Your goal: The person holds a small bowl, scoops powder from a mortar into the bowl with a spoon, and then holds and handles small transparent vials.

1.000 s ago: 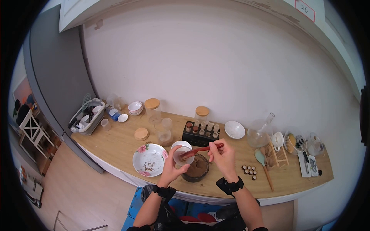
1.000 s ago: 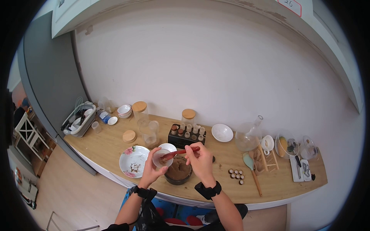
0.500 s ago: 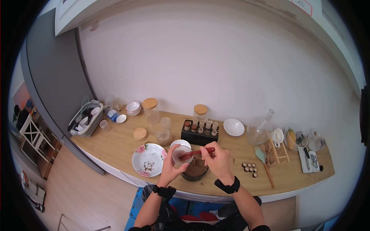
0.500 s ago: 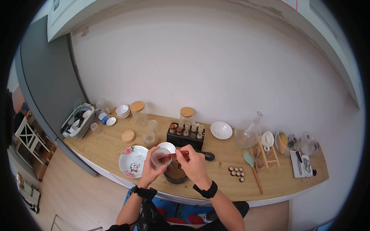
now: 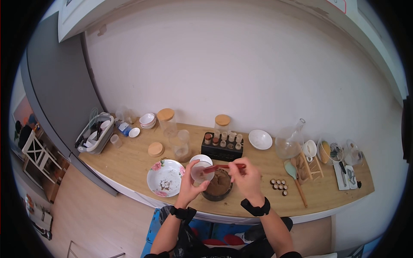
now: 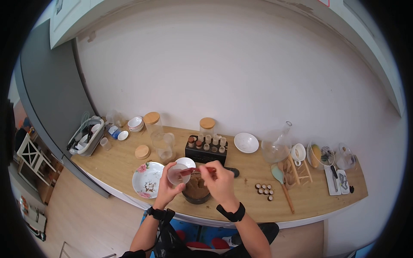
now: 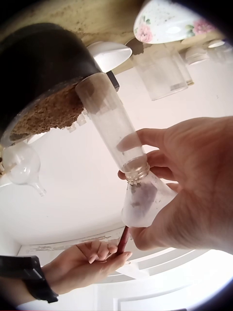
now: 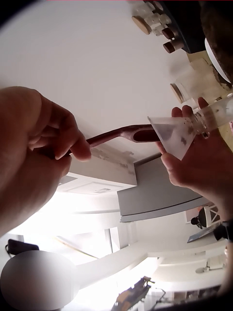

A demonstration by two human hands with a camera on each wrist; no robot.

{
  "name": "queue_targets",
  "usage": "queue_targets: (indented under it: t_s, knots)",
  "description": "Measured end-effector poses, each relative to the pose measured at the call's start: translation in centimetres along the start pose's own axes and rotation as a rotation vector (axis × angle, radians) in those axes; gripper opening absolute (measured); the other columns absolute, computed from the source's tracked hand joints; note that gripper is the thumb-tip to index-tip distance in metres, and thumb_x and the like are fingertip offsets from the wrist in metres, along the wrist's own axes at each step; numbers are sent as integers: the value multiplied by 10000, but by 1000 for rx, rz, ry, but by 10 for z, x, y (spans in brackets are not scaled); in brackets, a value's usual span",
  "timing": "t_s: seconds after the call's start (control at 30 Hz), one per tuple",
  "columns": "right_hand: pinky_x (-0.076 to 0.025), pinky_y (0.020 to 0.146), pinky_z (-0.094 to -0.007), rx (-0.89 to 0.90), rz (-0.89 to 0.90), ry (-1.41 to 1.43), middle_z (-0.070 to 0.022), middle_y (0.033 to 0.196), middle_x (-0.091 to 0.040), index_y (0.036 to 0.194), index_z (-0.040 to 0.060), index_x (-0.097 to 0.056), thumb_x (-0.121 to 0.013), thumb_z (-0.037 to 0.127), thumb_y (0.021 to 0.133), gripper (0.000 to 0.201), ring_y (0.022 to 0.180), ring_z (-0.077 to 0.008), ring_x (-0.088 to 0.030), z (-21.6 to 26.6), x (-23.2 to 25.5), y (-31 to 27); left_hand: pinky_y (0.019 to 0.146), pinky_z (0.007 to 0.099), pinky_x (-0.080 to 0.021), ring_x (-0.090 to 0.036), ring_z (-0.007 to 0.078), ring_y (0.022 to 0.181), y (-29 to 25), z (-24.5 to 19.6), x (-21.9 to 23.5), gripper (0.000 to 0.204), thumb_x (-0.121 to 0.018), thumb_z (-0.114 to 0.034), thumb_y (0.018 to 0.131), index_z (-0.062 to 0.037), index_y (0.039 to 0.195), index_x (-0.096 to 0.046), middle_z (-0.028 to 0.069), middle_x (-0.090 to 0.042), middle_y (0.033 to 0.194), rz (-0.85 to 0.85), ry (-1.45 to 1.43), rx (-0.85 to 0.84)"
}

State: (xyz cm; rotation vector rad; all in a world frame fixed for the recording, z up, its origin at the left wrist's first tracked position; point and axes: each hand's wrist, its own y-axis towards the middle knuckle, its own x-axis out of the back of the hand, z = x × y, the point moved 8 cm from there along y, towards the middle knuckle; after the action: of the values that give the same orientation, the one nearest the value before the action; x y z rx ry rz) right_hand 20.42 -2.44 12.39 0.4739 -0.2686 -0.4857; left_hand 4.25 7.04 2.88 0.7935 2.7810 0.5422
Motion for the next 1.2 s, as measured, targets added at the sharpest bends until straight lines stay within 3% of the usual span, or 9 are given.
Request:
queue_targets:
  t_s: [0.03, 0.07, 0.13, 0.17, 0.5, 0.67, 1.0, 1.2]
  knots:
    - [-430, 460, -206, -4, -57, 45, -43, 645, -614, 892, -1, -570, -639, 90, 896, 114, 514, -61, -558, -4, 10, 1, 977, 352, -418, -523, 215, 1127, -1, -2, 2, 752, -760, -107, 715, -57, 1354, -366, 130, -512, 1222, -22, 4, -20]
    - [-430, 460, -206, -6, -52, 45, -43, 645, -614, 892, -1, -570, -639, 90, 896, 114, 514, -61, -558, -5, 15, 0, 977, 352, -418, -523, 215, 1127, -1, -3, 3, 752, -760, -107, 715, -57, 1354, -366, 130, -512, 1222, -27, 3, -18]
    - [-420, 459, -204, -71, -246, 140, -46, 640, -604, 885, 4, -562, -619, 99, 913, 114, 508, -63, -544, -12, 39, -5, 979, 350, -416, -522, 214, 1122, -1, -4, 3, 756, -760, -103, 713, -59, 1357, -366, 126, -499, 1232, -14, 27, -30]
    - [-408, 451, -202, -58, -257, 99, -48, 644, -602, 886, 4, -556, -605, 105, 924, 118, 496, -61, -526, -17, 44, -6, 979, 350, -416, -522, 214, 1122, -1, -3, 3, 756, -760, -103, 713, -59, 1357, -366, 126, -499, 1232, -16, 24, -27]
    - [-441, 488, -217, -138, -148, 19, -66, 657, -607, 892, -19, -562, -601, 138, 930, 166, 520, -89, -561, -106, 36, -17, 988, 348, -409, -511, 207, 1133, -1, 0, 3, 767, -765, -108, 709, -59, 1361, -365, 115, -495, 1232, -26, 1, -26]
    - [-438, 458, -230, -304, -119, 85, -75, 639, -608, 860, -23, -563, -607, 147, 926, 187, 498, -97, -563, -133, 34, -22, 989, 348, -407, -513, 205, 1130, -1, -1, 3, 770, -766, -106, 705, -58, 1361, -365, 115, -497, 1228, -20, 1, -10]
    - [-406, 395, -239, -462, -206, 86, -92, 596, -597, 811, -11, -527, -596, 198, 935, 253, 417, -120, -533, -167, 47, -24, 985, 348, -408, -517, 205, 1126, -1, -2, 3, 781, -767, -104, 704, -57, 1367, -358, 111, -503, 1218, -21, 2, -17]
    - [-383, 376, -237, -530, -250, 133, -81, 591, -593, 828, 18, -521, -596, 235, 935, 253, 399, -111, -513, -135, 67, -4, 984, 346, -410, -516, 204, 1126, -1, 0, 4, 776, -770, -111, 709, -56, 1367, -361, 112, -502, 1224, -28, 4, -33]
